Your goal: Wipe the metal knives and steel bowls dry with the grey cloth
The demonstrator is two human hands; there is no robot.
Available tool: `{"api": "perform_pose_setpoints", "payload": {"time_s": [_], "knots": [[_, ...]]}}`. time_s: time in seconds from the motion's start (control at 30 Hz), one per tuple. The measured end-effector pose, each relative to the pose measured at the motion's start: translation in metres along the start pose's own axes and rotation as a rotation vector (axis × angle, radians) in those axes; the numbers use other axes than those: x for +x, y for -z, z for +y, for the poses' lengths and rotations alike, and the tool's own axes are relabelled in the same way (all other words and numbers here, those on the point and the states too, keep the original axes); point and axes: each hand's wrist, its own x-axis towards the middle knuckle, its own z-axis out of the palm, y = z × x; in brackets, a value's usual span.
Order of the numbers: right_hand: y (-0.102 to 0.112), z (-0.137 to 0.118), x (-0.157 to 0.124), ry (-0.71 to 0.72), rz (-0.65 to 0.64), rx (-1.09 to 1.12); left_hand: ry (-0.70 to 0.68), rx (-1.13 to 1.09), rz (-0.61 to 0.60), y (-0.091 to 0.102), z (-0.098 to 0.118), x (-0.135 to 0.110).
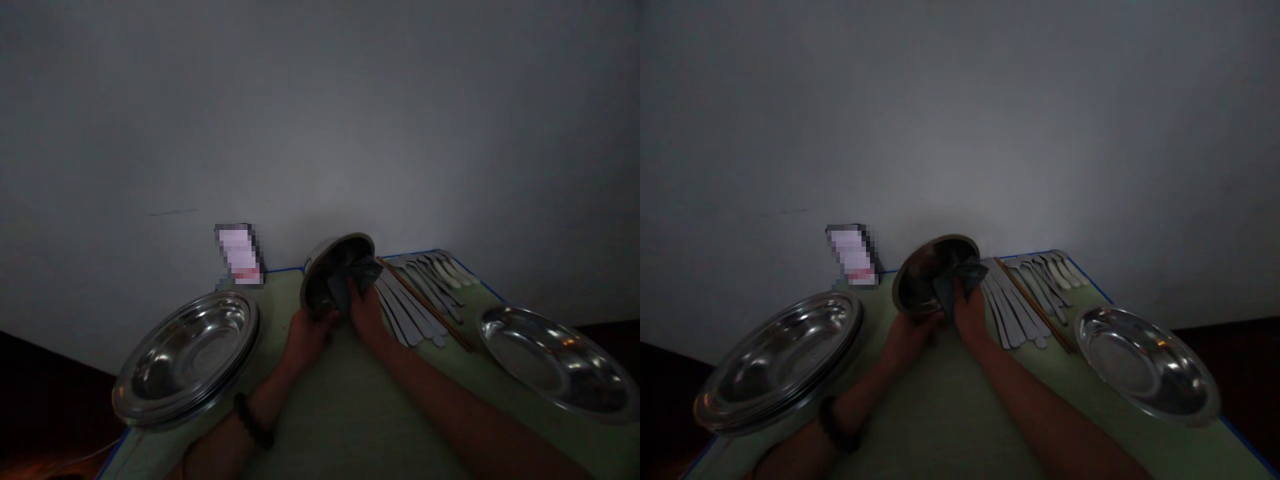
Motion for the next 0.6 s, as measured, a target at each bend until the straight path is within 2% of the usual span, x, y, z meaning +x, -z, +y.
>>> {"api": "perform_pose_setpoints", "payload": {"time_s": [0.1, 0.27, 0.47, 0.6], "knots": [[-0.0015, 0.0026, 0.0032, -0.015, 0.073, 0.055, -0.019, -0.008, 0.038, -0.0016, 0.0017, 0.0012], [-0.0004, 0.0077, 0.0084, -0.070, 0.133, 0.128, -0.114, -0.154, 0.172, -0.0001, 0.0035, 0.0022], [0.0002, 0.0038, 0.0037, 0.000, 0.077, 0.063, -0.060, -0.005, 0.063, 0.0012, -0.0017, 0.0031], [-0.0011, 0.0028, 0.0034, 0.008, 0.088, 0.096, -0.057, -0.003, 0.085, -0.0011, -0.0031, 0.0039]]}}
